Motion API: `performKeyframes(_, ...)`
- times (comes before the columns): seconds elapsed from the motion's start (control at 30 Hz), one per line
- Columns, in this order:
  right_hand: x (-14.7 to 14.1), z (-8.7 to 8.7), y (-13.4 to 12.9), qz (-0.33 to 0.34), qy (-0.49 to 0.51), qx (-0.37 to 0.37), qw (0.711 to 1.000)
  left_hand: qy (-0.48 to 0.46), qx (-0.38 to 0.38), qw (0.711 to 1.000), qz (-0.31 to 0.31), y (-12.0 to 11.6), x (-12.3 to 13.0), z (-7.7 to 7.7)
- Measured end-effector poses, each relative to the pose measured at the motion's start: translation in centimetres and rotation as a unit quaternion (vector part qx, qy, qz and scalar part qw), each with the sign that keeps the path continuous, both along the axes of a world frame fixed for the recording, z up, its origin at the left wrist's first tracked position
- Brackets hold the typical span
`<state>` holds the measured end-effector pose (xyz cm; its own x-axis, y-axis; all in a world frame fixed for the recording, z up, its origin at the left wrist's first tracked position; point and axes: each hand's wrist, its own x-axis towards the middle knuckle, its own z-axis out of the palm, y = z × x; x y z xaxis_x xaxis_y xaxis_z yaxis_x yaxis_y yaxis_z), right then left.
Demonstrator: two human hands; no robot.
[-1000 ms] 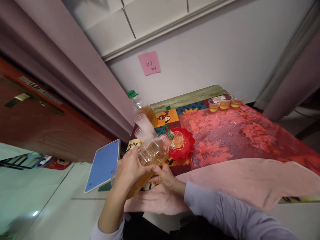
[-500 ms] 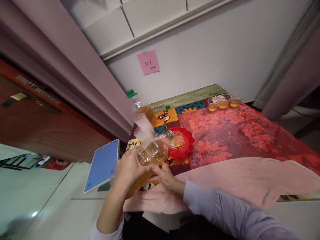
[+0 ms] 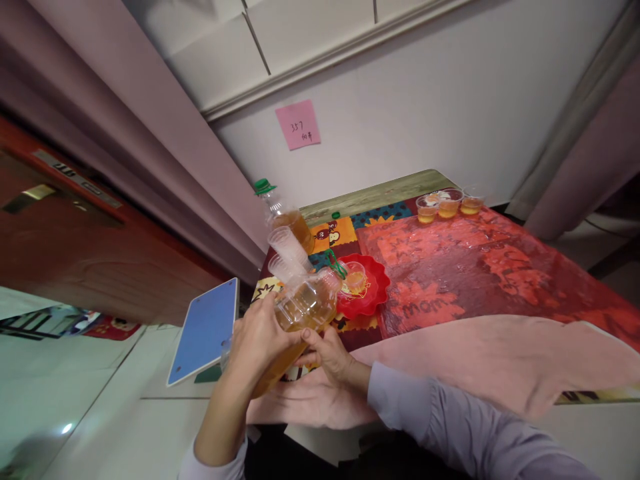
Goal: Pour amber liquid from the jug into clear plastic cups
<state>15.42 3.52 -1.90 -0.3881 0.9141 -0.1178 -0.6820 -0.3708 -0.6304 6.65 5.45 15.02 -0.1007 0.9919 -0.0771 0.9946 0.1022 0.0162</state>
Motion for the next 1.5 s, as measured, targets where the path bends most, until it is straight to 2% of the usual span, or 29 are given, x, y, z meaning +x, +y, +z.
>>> performKeyframes(0.17,0.4,0.2,0.2,-0.01,-0.036,0.012,0.999,-0.041,0.027,0.999,-0.015,0.0,-1.4,-1.4)
performKeyframes(0.23,0.8,0.4,0.4,-0.021,-0.066,0.027,0.997,-0.088,0.06,0.994,-0.025,-0.2,-2.3,-2.5)
performKeyframes(0.33,1.2,0.7,0.9,-0.073,-0.091,0.065,0.991,-0.165,0.132,0.977,-0.03,-0.6,-3.4,-4.2)
performKeyframes(0.4,1.4,0.9,1.2,-0.101,-0.086,0.096,0.987,-0.213,0.18,0.96,-0.017,-1.0,-3.9,-5.1)
performKeyframes(0.47,1.5,1.0,1.4,-0.098,-0.089,0.129,0.983,-0.271,0.218,0.937,0.014,-1.5,-4.3,-5.8)
performKeyframes(0.63,1.6,0.6,1.6,-0.091,-0.144,0.21,0.963,-0.414,0.282,0.861,0.086,-3.0,-5.4,-8.4)
performKeyframes(0.7,1.6,0.2,1.7,-0.1,-0.154,0.222,0.957,-0.432,0.312,0.841,0.1,-3.4,-6.2,-9.9)
performKeyframes(0.87,1.3,-0.1,1.6,-0.119,-0.17,0.25,0.946,-0.449,0.358,0.812,0.103,-4.0,-7.8,-13.6)
performKeyframes(0.97,1.5,0.4,1.2,-0.133,-0.195,0.266,0.935,-0.443,0.364,0.811,0.115,-4.2,-8.1,-15.2)
performKeyframes(1.1,3.2,2.2,0.7,-0.156,-0.272,0.303,0.9,-0.421,0.356,0.829,0.099,-4.4,-8.5,-16.7)
performKeyframes(1.17,5.3,3.4,1.4,-0.163,-0.343,0.338,0.861,-0.42,0.341,0.835,0.096,-4.4,-8.8,-17.3)
performKeyframes(1.2,6.7,4.1,2.1,-0.163,-0.389,0.364,0.83,-0.419,0.332,0.839,0.101,-4.5,-9.0,-17.4)
performKeyframes(1.27,9.9,5.3,4.3,-0.166,-0.491,0.421,0.744,-0.416,0.318,0.844,0.114,-4.4,-9.2,-17.6)
performKeyframes(1.33,13.2,6.1,7.0,-0.169,-0.588,0.428,0.665,-0.419,0.313,0.844,0.117,-4.4,-9.2,-17.5)
performKeyframes(1.43,16.6,6.9,10.7,-0.104,-0.722,0.424,0.537,-0.429,0.321,0.837,0.11,-4.3,-8.9,-17.0)
performKeyframes(1.5,17.3,7.2,12.2,-0.036,-0.77,0.428,0.473,-0.435,0.333,0.83,0.106,-4.3,-8.7,-16.8)
